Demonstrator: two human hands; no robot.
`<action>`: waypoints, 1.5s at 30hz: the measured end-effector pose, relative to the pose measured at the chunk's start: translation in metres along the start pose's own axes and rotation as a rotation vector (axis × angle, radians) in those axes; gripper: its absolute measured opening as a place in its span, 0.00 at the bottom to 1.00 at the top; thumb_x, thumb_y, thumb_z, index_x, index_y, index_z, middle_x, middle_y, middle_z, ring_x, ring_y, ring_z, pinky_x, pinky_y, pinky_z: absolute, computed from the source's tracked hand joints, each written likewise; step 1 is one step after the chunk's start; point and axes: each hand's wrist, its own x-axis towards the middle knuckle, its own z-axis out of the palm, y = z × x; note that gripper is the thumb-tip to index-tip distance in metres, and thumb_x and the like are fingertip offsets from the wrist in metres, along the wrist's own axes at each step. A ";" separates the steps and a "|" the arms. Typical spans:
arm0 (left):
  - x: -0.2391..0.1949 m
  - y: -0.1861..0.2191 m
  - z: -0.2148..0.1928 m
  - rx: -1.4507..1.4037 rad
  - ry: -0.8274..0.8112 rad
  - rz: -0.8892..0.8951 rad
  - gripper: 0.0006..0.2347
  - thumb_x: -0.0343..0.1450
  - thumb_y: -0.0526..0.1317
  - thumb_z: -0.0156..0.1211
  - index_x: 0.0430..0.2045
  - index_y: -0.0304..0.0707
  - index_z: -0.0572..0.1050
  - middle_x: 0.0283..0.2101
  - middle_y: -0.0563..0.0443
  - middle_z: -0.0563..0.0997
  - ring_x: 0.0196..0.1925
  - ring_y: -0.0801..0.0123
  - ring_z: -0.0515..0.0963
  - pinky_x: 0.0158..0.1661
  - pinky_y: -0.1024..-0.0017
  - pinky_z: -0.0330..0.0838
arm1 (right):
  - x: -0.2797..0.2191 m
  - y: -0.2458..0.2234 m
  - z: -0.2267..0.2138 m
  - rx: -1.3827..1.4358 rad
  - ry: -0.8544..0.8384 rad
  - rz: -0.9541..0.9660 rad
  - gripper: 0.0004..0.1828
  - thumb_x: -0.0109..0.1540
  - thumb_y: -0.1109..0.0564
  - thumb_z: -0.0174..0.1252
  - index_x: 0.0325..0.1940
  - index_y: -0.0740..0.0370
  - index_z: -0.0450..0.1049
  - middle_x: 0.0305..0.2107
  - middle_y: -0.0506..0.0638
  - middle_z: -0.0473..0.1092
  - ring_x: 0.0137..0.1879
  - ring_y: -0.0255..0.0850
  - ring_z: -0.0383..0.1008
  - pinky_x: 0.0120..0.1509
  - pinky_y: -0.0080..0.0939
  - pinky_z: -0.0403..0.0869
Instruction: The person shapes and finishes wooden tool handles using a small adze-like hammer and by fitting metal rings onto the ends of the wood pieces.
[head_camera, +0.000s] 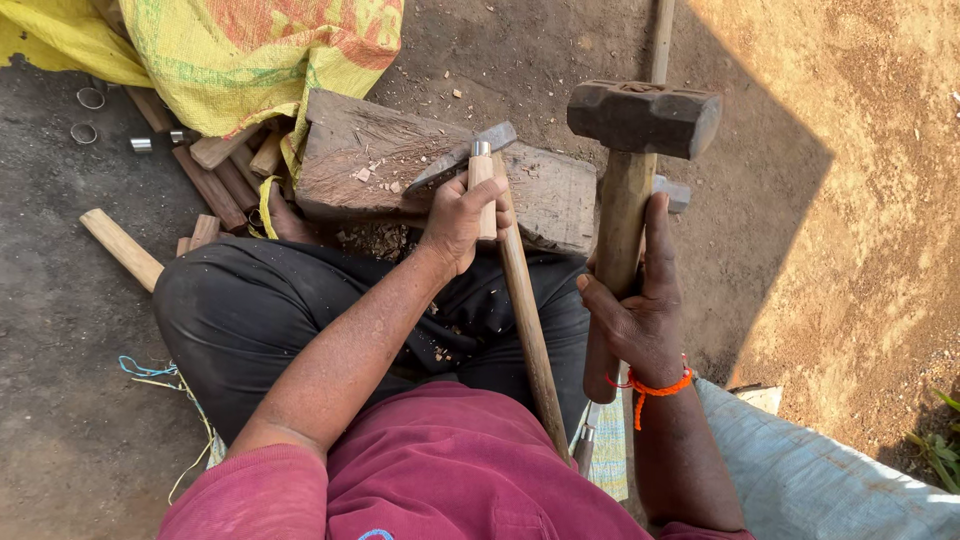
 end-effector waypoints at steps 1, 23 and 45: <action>0.002 0.001 0.000 0.004 0.014 -0.002 0.13 0.69 0.45 0.66 0.35 0.34 0.74 0.28 0.51 0.78 0.26 0.72 0.81 0.26 0.71 0.80 | 0.003 -0.001 0.001 -0.001 0.002 0.049 0.58 0.60 0.74 0.62 0.86 0.55 0.37 0.60 0.56 0.65 0.51 0.36 0.72 0.51 0.37 0.78; -0.003 0.009 -0.008 -0.271 -0.091 -0.103 0.18 0.75 0.49 0.51 0.51 0.34 0.71 0.35 0.48 0.80 0.35 0.68 0.83 0.34 0.70 0.79 | 0.058 0.006 0.039 -0.136 -0.183 0.152 0.54 0.55 0.71 0.60 0.83 0.52 0.47 0.65 0.58 0.69 0.55 0.41 0.76 0.58 0.40 0.78; -0.007 0.001 -0.025 -0.556 -0.254 -0.045 0.21 0.78 0.52 0.50 0.54 0.31 0.74 0.31 0.52 0.77 0.28 0.73 0.77 0.31 0.71 0.74 | 0.059 0.005 0.044 -0.303 -0.289 0.048 0.54 0.52 0.71 0.64 0.80 0.53 0.51 0.70 0.62 0.64 0.73 0.45 0.65 0.72 0.41 0.66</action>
